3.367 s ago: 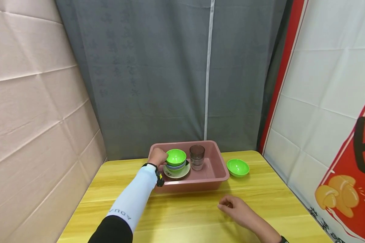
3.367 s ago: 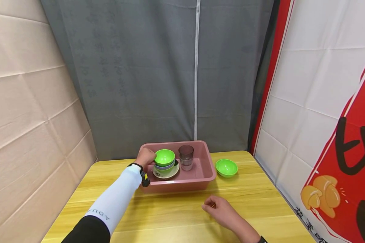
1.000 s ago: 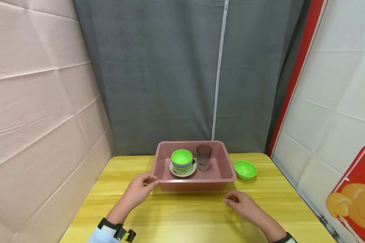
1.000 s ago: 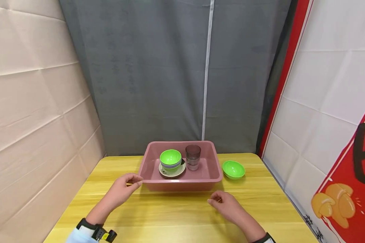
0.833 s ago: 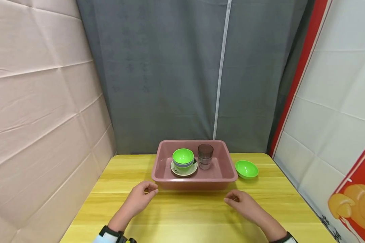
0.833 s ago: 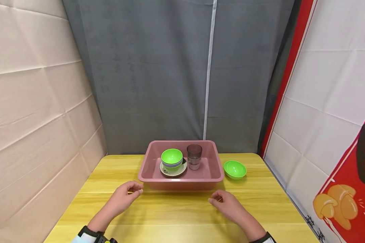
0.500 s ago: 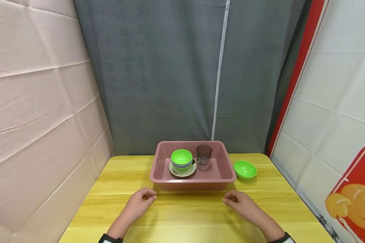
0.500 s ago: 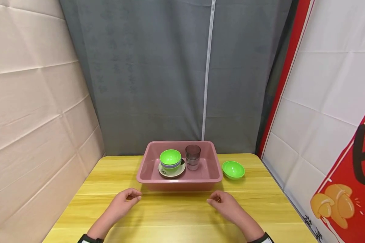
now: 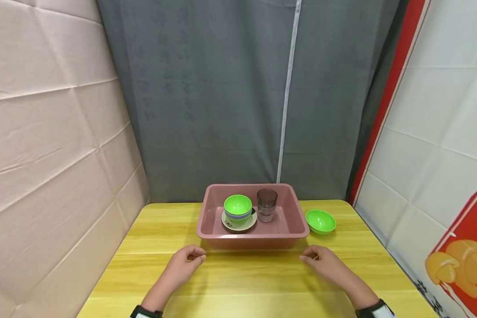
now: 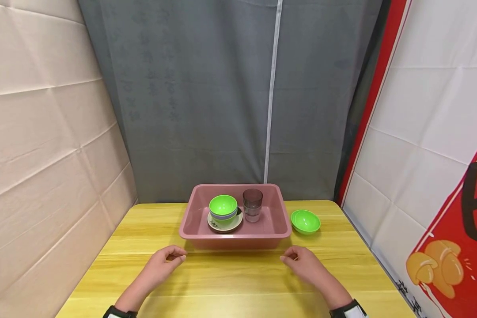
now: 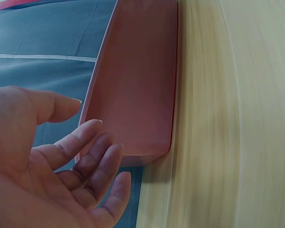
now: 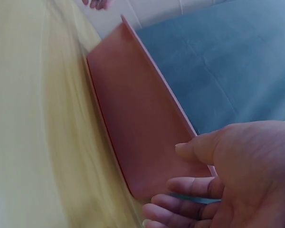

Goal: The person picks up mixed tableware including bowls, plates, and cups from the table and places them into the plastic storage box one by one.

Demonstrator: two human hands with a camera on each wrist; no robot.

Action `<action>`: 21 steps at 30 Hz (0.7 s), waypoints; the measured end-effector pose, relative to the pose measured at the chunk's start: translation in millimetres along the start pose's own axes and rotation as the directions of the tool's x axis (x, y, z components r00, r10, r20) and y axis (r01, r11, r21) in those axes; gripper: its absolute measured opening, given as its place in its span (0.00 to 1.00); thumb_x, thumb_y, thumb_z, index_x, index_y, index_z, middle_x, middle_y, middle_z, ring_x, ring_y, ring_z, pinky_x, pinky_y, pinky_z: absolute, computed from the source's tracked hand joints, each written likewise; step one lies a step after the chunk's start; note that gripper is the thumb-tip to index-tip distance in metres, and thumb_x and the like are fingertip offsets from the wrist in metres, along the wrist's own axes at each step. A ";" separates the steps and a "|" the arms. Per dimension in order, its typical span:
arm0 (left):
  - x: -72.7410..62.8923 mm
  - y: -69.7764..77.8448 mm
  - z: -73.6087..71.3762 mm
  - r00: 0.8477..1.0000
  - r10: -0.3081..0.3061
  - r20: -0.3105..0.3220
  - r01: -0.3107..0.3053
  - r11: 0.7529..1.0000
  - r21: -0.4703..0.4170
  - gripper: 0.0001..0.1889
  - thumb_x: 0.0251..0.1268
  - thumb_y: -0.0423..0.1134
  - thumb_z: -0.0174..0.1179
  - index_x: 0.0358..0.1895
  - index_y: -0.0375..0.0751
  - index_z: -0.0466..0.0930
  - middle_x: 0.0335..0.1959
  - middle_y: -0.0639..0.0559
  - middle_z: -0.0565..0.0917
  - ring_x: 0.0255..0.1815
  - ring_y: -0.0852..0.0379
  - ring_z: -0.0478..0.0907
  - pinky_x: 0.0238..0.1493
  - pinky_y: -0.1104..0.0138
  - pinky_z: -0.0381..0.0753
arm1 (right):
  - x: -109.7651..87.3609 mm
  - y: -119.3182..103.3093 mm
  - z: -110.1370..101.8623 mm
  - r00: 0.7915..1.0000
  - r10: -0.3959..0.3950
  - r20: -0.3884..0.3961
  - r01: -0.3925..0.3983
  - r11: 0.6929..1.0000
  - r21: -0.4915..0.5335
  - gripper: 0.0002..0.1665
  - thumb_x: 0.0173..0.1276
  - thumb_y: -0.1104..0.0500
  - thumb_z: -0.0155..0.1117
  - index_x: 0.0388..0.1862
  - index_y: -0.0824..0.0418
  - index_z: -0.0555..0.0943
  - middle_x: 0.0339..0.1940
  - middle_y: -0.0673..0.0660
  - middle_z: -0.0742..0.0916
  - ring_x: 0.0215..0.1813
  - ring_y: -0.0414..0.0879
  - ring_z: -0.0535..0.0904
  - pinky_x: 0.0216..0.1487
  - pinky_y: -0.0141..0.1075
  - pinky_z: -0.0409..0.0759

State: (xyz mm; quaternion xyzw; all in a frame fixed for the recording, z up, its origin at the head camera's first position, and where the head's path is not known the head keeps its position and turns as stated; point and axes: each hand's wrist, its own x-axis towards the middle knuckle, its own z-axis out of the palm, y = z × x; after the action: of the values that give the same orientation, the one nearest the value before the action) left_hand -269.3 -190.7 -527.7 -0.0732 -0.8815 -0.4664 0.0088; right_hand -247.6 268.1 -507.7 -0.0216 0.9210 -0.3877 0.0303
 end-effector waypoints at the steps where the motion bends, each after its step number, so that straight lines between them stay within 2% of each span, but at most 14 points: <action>1: -0.2 -0.1 0.9 1.000 0.001 0.001 -0.001 1.000 0.002 0.03 0.78 0.37 0.70 0.48 0.46 0.90 0.43 0.57 0.89 0.47 0.57 0.83 0.49 0.57 0.85 | 2.2 3.4 -4.7 1.000 0.008 -0.009 -0.008 1.000 -0.017 0.12 0.80 0.53 0.73 0.48 0.62 0.88 0.41 0.51 0.88 0.42 0.45 0.81 0.43 0.41 0.82; 5: -0.8 0.1 2.9 1.000 -0.003 0.009 0.003 1.000 0.005 0.04 0.79 0.38 0.69 0.49 0.44 0.90 0.43 0.57 0.89 0.48 0.57 0.83 0.49 0.57 0.85 | 19.0 21.5 -29.7 0.997 0.061 -0.046 -0.065 0.995 -0.071 0.14 0.82 0.55 0.68 0.46 0.67 0.87 0.40 0.57 0.88 0.38 0.47 0.81 0.38 0.41 0.81; 10: -2.6 1.4 1.7 1.000 0.002 0.028 -0.002 1.000 -0.004 0.06 0.80 0.39 0.69 0.51 0.42 0.89 0.44 0.57 0.89 0.50 0.55 0.84 0.50 0.55 0.86 | 53.0 48.4 -63.2 0.984 0.120 -0.128 -0.136 0.982 -0.127 0.22 0.82 0.53 0.63 0.46 0.75 0.84 0.36 0.64 0.88 0.35 0.51 0.85 0.34 0.40 0.82; 14: -5.0 2.2 2.2 0.999 0.027 0.037 -0.027 1.000 -0.011 0.07 0.79 0.39 0.69 0.51 0.40 0.89 0.45 0.56 0.89 0.50 0.54 0.84 0.51 0.54 0.87 | 73.6 66.7 -82.0 0.973 0.180 -0.142 -0.193 0.977 -0.086 0.24 0.82 0.53 0.61 0.46 0.78 0.82 0.35 0.66 0.87 0.35 0.56 0.88 0.36 0.43 0.87; 18: -7.5 3.6 3.5 0.999 0.025 0.032 -0.025 0.999 -0.023 0.06 0.79 0.38 0.69 0.50 0.41 0.88 0.44 0.55 0.89 0.48 0.54 0.85 0.49 0.56 0.87 | 89.7 80.6 -93.4 0.961 0.256 -0.102 -0.260 0.965 -0.025 0.25 0.84 0.53 0.59 0.44 0.78 0.81 0.33 0.65 0.85 0.33 0.53 0.86 0.36 0.43 0.90; 21: -8.4 4.2 4.0 1.000 0.005 0.022 -0.005 1.000 -0.025 0.05 0.79 0.38 0.69 0.49 0.41 0.89 0.44 0.55 0.89 0.48 0.55 0.85 0.47 0.57 0.86 | 99.7 87.5 -98.4 0.949 0.308 -0.064 -0.306 0.951 0.046 0.26 0.85 0.52 0.57 0.46 0.79 0.78 0.32 0.63 0.83 0.30 0.50 0.83 0.36 0.40 0.88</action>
State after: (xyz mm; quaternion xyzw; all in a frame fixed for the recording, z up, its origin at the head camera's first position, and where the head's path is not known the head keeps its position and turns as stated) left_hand -260.2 -186.1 -527.2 -0.0806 -0.8754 -0.4766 -0.0005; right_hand -355.6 393.0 -505.6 0.1362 0.9067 -0.3950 0.0582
